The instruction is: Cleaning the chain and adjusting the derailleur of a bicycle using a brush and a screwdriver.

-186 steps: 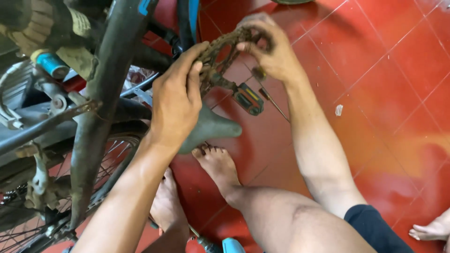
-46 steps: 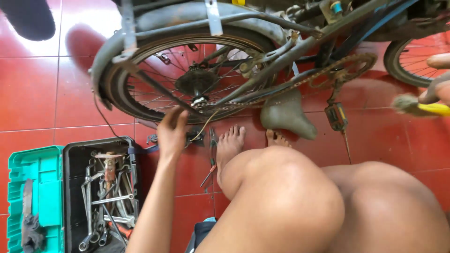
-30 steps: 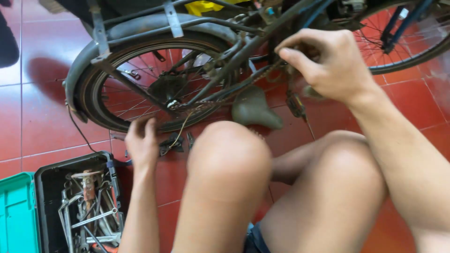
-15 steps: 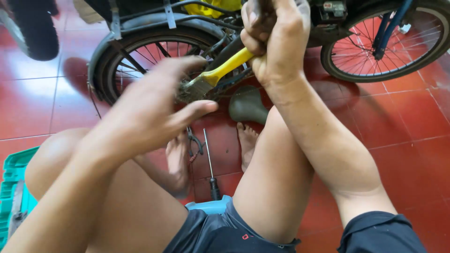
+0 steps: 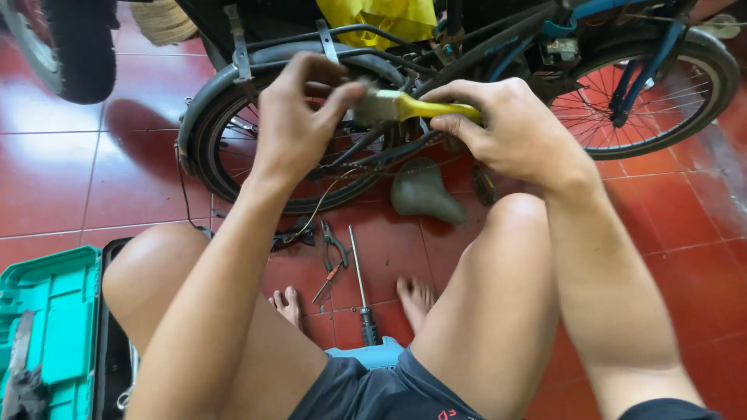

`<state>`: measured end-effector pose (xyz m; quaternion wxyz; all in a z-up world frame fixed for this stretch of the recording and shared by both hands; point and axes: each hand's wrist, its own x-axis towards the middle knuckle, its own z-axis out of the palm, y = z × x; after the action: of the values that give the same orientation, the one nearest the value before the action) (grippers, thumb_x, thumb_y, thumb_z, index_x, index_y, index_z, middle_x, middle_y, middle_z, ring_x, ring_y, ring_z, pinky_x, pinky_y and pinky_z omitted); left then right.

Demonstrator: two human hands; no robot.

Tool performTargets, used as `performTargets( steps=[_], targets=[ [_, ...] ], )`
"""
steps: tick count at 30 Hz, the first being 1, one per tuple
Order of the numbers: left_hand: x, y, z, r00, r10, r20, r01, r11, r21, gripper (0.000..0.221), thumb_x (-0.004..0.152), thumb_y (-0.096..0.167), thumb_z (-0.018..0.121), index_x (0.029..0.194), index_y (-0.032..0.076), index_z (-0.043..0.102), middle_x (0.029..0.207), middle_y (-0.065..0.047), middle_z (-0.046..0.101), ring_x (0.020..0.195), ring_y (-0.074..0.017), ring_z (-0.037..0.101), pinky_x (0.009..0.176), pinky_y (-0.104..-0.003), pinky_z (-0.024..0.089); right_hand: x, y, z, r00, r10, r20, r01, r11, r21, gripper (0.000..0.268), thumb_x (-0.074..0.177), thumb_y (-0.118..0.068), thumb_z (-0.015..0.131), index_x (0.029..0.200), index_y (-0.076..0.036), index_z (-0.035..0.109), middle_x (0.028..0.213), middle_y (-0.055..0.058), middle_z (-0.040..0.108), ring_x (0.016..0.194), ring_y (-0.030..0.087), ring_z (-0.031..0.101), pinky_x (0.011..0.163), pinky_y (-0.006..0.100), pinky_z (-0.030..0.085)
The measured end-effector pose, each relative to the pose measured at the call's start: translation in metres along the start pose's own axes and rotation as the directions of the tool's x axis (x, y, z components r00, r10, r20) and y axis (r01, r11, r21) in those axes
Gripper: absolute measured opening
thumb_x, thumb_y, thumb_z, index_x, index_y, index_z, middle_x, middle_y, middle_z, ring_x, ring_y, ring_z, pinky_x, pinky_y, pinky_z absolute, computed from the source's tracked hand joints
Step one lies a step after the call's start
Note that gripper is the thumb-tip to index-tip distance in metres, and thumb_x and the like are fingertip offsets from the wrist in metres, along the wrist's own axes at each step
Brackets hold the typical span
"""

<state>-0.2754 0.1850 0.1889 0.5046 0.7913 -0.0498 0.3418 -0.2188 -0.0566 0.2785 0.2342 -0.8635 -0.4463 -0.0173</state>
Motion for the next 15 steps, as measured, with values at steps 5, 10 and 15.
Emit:
performTargets(
  steps=[5, 10, 15],
  targets=[
    [-0.017, -0.079, -0.027, 0.915, -0.245, -0.319, 0.195, 0.964, -0.182, 0.012, 0.103, 0.023, 0.071, 0.108, 0.012, 0.069, 0.094, -0.008, 0.073, 0.089, -0.0214, 0.073, 0.076, -0.033, 0.059, 0.013, 0.072, 0.084, 0.862, 0.353, -0.365, -0.386, 0.922, -0.019, 0.029, 0.102, -0.021, 0.065, 0.131, -0.018, 0.065, 0.083, 0.018, 0.070, 0.087, 0.042, 0.070, 0.083, 0.053, 0.053],
    [-0.012, -0.079, -0.068, 0.915, -0.086, -0.395, 0.073, 0.996, -0.046, 0.014, 0.112, 0.004, 0.060, 0.116, -0.009, 0.058, 0.104, -0.016, 0.066, 0.090, -0.0200, 0.063, 0.085, -0.031, 0.056, 0.007, 0.099, 0.210, 0.907, 0.417, 0.054, -0.415, 0.909, -0.050, 0.057, 0.094, -0.021, 0.058, 0.145, 0.000, 0.045, 0.084, 0.029, 0.073, 0.067, 0.050, 0.068, 0.057, 0.057, 0.051],
    [0.008, -0.110, -0.078, 0.972, -0.146, -0.187, 0.197, 0.937, 0.290, 0.028, 0.106, 0.011, 0.070, 0.124, -0.009, 0.061, 0.117, -0.023, 0.068, 0.105, -0.0348, 0.064, 0.091, -0.043, 0.050, 0.021, 0.081, 0.140, 0.814, 0.580, -0.008, -0.579, 0.814, 0.050, 0.041, 0.092, -0.023, 0.062, 0.131, -0.014, 0.069, 0.085, 0.012, 0.076, 0.066, 0.027, 0.066, 0.064, 0.038, 0.050]
  ],
)
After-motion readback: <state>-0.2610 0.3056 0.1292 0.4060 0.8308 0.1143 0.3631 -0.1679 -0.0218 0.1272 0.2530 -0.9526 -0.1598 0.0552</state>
